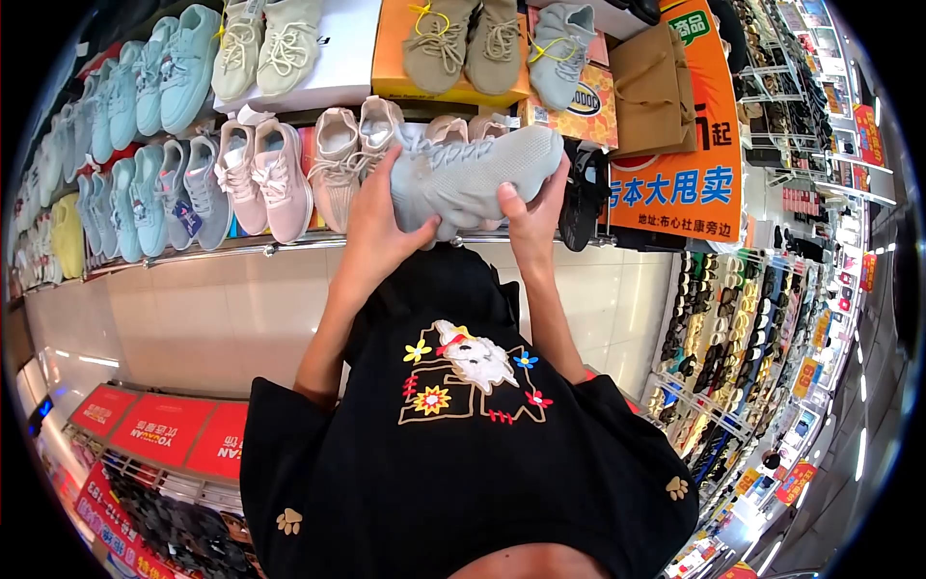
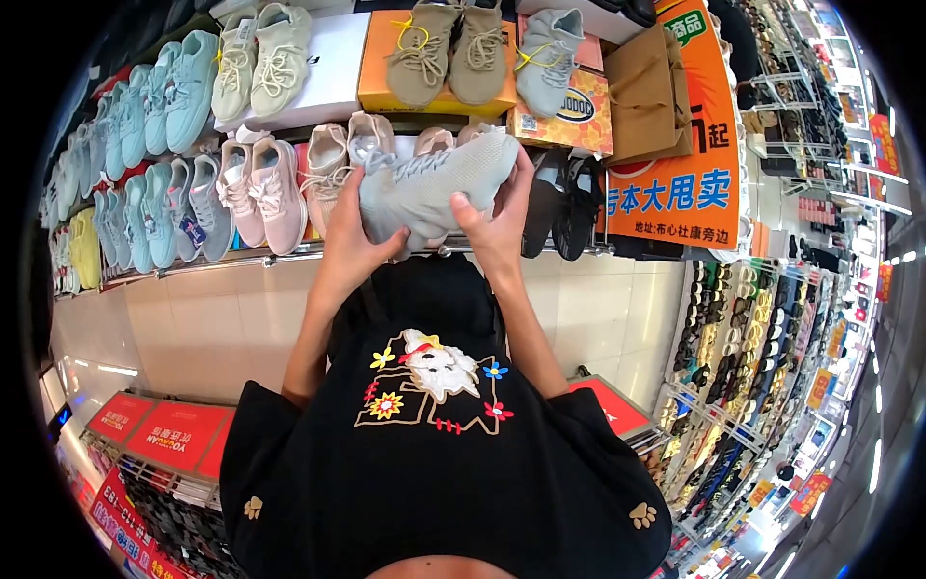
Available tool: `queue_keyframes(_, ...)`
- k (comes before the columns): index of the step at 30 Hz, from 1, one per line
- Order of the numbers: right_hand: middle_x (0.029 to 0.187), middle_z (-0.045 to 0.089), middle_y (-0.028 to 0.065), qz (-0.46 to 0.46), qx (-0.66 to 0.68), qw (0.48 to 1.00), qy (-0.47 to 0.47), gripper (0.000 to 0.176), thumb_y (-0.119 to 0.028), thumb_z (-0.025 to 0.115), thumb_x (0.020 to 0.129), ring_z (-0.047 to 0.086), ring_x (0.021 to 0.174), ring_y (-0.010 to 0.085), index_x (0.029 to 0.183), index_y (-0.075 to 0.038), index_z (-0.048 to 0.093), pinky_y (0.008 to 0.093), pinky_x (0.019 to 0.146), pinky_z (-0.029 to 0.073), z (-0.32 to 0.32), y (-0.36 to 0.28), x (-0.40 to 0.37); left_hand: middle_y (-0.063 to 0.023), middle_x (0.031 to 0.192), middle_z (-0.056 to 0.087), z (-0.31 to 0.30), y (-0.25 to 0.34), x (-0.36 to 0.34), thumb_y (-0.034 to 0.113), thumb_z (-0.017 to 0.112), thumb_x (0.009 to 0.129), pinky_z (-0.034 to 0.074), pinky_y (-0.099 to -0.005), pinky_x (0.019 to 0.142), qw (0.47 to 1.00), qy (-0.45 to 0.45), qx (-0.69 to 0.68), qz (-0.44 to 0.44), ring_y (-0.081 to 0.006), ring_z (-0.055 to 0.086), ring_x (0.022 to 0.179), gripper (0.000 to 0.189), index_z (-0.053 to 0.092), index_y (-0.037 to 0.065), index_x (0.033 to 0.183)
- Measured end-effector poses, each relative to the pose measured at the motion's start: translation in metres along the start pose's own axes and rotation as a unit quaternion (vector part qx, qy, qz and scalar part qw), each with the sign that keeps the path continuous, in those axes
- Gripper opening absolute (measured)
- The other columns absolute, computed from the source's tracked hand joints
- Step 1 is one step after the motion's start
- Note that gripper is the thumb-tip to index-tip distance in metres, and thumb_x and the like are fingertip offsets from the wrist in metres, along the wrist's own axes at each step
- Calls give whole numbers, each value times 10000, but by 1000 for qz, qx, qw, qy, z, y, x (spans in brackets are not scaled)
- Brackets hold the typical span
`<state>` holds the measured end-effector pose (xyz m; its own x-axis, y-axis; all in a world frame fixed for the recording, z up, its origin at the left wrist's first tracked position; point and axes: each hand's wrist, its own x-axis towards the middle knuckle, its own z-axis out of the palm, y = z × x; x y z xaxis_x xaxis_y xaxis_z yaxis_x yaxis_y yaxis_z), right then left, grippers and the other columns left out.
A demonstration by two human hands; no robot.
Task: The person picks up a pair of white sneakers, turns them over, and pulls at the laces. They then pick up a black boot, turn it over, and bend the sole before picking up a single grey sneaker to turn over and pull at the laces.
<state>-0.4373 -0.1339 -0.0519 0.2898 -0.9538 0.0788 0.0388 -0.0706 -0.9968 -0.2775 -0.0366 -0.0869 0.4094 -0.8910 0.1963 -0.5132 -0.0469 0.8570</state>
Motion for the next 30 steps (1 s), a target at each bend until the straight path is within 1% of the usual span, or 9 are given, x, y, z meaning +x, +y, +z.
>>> queue_keyframes(2, 1292, 383, 166, -16, -14, 1000, -10, 954, -331, 774, 668, 412, 1205, 261, 1370, 2, 220, 376, 1023, 337, -1, 0, -3, -218, 1191, 537, 2, -2, -4, 168, 749, 667, 405, -413, 943, 999, -41, -15, -13, -373, 520, 1090, 771, 384, 12, 1328)
queue_keyframes(6, 1280, 388, 167, -34, -36, 999, -2, 970, -319, 795, 639, 417, 1198, 262, 1363, -2, 232, 374, 1018, 345, 2, -2, -10, -192, 1199, 557, 2, 6, -6, 132, 736, 674, 416, -393, 932, 997, -31, -77, -3, -357, 534, 1078, 718, 421, 35, 1312)
queue_keyframes(8, 1274, 390, 166, -49, -60, 997, -9, 970, -297, 803, 630, 419, 1196, 260, 1362, -6, 237, 371, 1016, 347, 3, -3, -12, -168, 1197, 577, 0, 7, -7, 103, 727, 676, 420, -374, 927, 990, -33, -125, -58, -341, 546, 1072, 678, 454, 58, 1294)
queue_keyframes(12, 1278, 389, 162, -28, -43, 998, -20, 965, -286, 796, 630, 418, 1197, 257, 1365, -7, 236, 364, 1015, 348, 0, -7, -16, -164, 1181, 586, 0, 0, -15, 99, 727, 672, 422, -367, 919, 994, -19, -105, -5, -336, 555, 1060, 663, 468, 64, 1282)
queue_keyframes(14, 1288, 384, 160, -11, -18, 1000, -11, 958, -291, 783, 639, 416, 1200, 255, 1369, -7, 232, 360, 1017, 345, 1, -10, -17, -152, 1258, 537, -5, 5, -17, 52, 716, 696, 360, -331, 1017, 988, -71, -126, -48, -237, 500, 1190, 663, 439, 1, 1296)
queue_keyframes(20, 1303, 382, 157, 2, -21, 999, -33, 942, -292, 763, 648, 417, 1206, 255, 1374, -3, 237, 364, 1021, 342, -1, -15, -17, -165, 1255, 531, 1, 9, -29, 60, 725, 701, 367, -331, 1010, 985, -54, -150, -66, -229, 499, 1182, 679, 420, -7, 1305)
queue_keyframes(27, 1304, 388, 151, -27, -18, 998, -63, 981, -307, 773, 641, 415, 1211, 252, 1397, -9, 224, 365, 1020, 343, -10, -14, -21, -184, 1266, 515, 6, 11, -36, 81, 751, 705, 374, -335, 1003, 985, -50, -154, -60, -252, 507, 1171, 701, 408, -29, 1307)
queue_keyframes(29, 1288, 407, 151, -55, -13, 996, -74, 995, -319, 780, 633, 431, 1195, 248, 1400, -12, 227, 361, 1015, 347, -12, -15, -19, -190, 1163, 587, 10, 8, -39, 137, 750, 727, 453, -337, 884, 992, 0, -127, -2, -268, 586, 1058, 654, 443, 21, 1293)
queue_keyframes(30, 1288, 407, 151, -56, -10, 996, -71, 995, -319, 780, 633, 431, 1195, 248, 1400, -12, 227, 361, 1015, 347, -12, -17, -19, -190, 1163, 587, 10, 6, -40, 137, 750, 727, 453, -337, 884, 992, -3, -124, 0, -268, 586, 1058, 654, 443, 21, 1293)
